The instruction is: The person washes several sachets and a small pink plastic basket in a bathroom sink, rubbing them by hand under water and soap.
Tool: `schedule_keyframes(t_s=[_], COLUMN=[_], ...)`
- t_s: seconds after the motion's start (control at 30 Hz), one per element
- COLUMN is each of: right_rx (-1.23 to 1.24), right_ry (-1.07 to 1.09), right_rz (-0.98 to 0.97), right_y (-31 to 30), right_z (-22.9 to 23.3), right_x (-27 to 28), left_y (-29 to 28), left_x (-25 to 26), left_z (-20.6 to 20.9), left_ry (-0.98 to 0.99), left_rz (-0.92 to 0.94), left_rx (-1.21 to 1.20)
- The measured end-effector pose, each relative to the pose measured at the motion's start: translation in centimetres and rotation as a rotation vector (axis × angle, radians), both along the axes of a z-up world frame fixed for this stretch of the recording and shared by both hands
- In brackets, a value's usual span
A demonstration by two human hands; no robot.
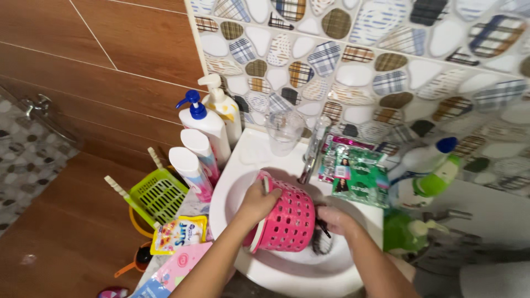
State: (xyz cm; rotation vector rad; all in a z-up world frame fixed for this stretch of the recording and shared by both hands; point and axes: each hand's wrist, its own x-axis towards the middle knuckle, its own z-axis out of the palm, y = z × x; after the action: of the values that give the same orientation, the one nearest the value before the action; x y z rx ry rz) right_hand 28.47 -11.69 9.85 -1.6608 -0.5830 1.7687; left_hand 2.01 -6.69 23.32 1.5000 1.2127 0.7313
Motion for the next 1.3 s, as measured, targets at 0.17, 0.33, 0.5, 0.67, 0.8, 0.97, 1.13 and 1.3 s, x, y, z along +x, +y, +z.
schedule_keyframes(t_s=[0.17,0.33,0.5,0.67,0.8,0.97,1.13,1.3], right_rx=[0.014,0.097,0.419,0.38,0.418,0.585,0.509,0.426], right_ry=[-0.172,-0.387,-0.583,-0.362,-0.3,-0.503,-0.503,-1.004], right_rz=[0.2,0.27,0.259,-0.118,-0.051,0.159,-0.123,0.236], right_y=[-1.3,-3.8,-7.1,-7.2,-6.3,-5.1,-4.3,-4.7], right_z=[5.1,9.0,12.0,12.6,10.5,9.7,7.2,-2.3], right_x=[2.4,3.5,3.3,1.0,-1.3,-2.7,1.1,2.4], left_y=[-1.4,-4.0,-6.0,-6.4,-5.9,-4.3,-3.0,-3.1], left_x=[3.0,5.5,7.9,9.0,9.5,9.4,7.7,5.3], left_z=[-2.3,-3.2,-4.9,-6.2,-7.2,-10.4,-11.2,-9.0], left_ry=[0.17,0.036,-0.154,-0.179,-0.371,-0.374,-0.397,-0.38], left_rz=[-0.004,-0.05,-0.151,-0.179,-0.176,-0.074,0.138,0.121], left_rx=[0.146,0.2,0.119,0.018,-0.159,-0.211,-0.266,-0.388])
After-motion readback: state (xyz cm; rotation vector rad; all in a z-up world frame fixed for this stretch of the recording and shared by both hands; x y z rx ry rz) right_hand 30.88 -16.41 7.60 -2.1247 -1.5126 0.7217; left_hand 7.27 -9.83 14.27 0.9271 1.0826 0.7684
